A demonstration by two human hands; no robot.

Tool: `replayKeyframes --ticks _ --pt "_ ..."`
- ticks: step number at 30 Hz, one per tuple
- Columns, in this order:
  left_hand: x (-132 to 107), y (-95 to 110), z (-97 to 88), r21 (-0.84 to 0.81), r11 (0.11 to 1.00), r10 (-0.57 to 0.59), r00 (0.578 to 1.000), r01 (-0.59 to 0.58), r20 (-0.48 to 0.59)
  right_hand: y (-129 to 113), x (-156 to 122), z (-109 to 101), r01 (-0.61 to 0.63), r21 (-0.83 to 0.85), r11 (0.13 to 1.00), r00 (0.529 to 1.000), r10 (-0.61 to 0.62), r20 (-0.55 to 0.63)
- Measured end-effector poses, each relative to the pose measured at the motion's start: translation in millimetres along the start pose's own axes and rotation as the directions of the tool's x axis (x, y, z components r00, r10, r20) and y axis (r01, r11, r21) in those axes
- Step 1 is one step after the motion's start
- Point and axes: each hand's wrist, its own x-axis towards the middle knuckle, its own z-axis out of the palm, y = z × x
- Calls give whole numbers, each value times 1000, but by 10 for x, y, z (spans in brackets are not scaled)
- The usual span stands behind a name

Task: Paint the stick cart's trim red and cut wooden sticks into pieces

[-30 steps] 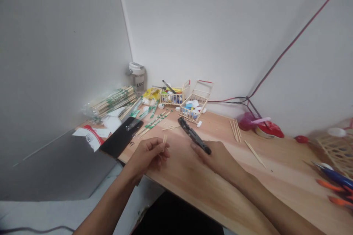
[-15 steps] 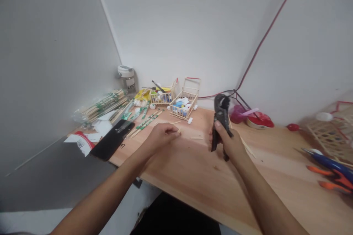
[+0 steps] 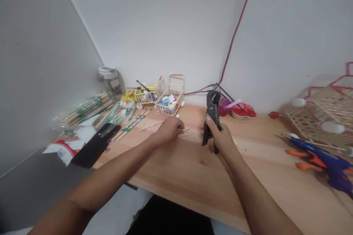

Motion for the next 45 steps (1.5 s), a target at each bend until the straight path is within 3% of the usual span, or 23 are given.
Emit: replayKeyframes --ticks 11,15,19,24,27,33,39,41,43,45 --pt "-68 56 23 -40 998 -40 998 38 -56 25 -9 4 -7 6 1000 1000 7 -7" --pt "-161 53 -102 -39 996 -89 989 85 -118 34 -6 4 -23 11 1000 1000 23 -8" --pt "-410 -195 -362 -7 987 -158 953 161 -259 37 1 2 -22 29 999 999 23 -26" --pt "-780 -635 -613 42 922 -357 884 386 -301 35 -32 39 -30 -4 1000 999 30 -13" --pt "-883 -734 -608 58 908 -379 874 414 -305 27 -63 80 -43 -16 999 999 43 -6" --pt "-877 -683 -487 148 895 -366 883 420 -294 16 -84 119 -57 20 998 998 58 -26" --pt "-937 -695 -517 118 902 -366 879 416 -307 22 -82 107 -36 15 999 999 36 -19" --pt "-977 -720 -525 6 923 -361 871 384 -333 16 -85 105 -21 15 1000 1000 22 -18" --pt "-1019 -727 -514 -276 909 -391 869 313 -302 14 -85 101 -2 21 1000 1000 2 -9" --pt "-1054 -696 -482 -619 751 -414 894 229 -171 19 -83 100 10 15 1000 1000 -10 -5"
